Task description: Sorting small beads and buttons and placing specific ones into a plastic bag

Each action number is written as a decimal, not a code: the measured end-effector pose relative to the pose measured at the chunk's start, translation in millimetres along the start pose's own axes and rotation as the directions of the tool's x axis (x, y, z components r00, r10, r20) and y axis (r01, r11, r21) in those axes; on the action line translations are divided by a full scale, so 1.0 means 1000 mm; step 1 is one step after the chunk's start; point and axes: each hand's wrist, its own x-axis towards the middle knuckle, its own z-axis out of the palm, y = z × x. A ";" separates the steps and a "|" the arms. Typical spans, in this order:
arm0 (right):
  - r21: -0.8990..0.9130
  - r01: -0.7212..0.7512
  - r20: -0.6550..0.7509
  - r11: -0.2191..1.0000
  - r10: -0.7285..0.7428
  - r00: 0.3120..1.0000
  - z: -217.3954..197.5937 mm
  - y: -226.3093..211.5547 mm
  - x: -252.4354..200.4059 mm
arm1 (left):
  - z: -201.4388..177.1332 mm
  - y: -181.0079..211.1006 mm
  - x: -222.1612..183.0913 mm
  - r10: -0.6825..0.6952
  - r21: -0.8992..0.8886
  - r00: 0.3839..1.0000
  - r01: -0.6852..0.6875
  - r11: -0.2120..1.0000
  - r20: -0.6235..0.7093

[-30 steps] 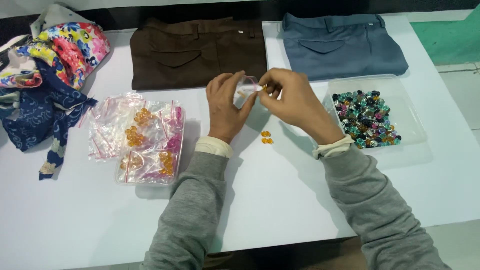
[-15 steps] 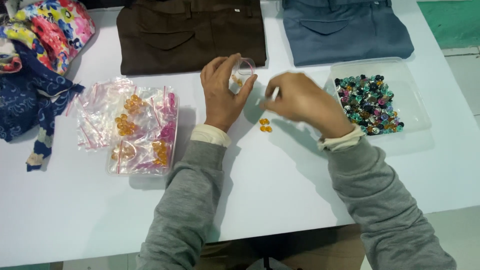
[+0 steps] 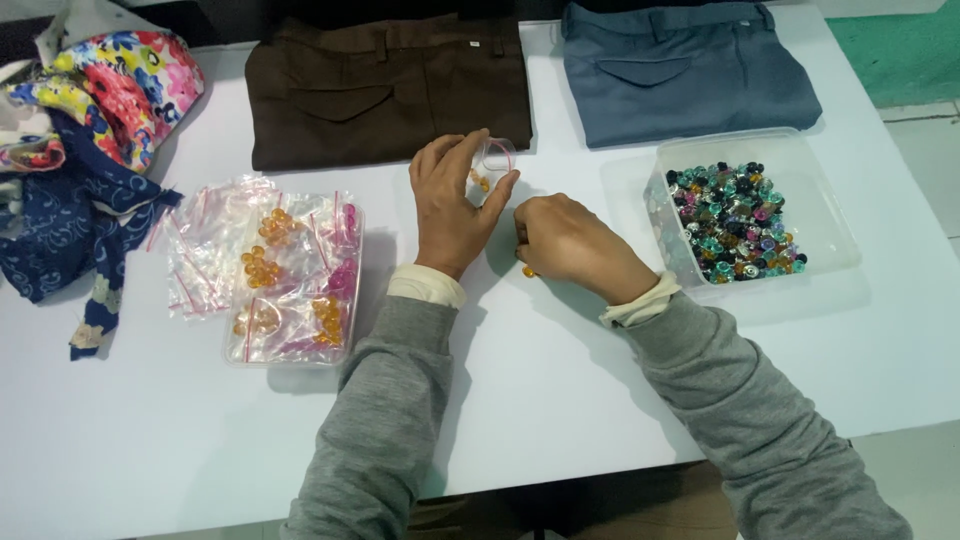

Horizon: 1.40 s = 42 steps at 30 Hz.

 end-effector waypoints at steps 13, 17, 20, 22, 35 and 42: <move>0.046 0.019 -0.099 0.999 -0.015 0.995 -0.042 -0.012 -0.024 | 0.003 -0.005 0.000 0.034 -0.009 0.999 -0.034 0.999 -0.016; -0.021 0.039 -0.111 0.999 -0.041 0.993 -0.008 0.004 -0.008 | 0.003 -0.001 -0.003 0.021 -0.005 1.000 -0.021 1.000 -0.004; -0.032 0.058 -0.113 0.998 -0.061 0.992 -0.001 0.008 -0.001 | 0.003 0.000 -0.002 0.022 -0.005 1.000 -0.022 1.000 -0.010; -0.038 0.084 -0.127 0.996 -0.089 0.988 -0.001 0.012 0.005 | 0.002 0.000 -0.002 0.027 -0.005 0.999 -0.027 1.000 -0.019; 0.057 0.524 -0.701 0.850 -0.339 0.627 -0.037 0.011 -0.001 | 0.002 0.012 -0.001 0.076 -0.023 0.996 -0.075 0.997 0.038; -0.008 0.037 -0.173 0.999 -0.038 0.984 -0.048 0.000 -0.033 | 0.008 -0.001 -0.004 0.024 -0.035 1.000 -0.024 0.999 -0.013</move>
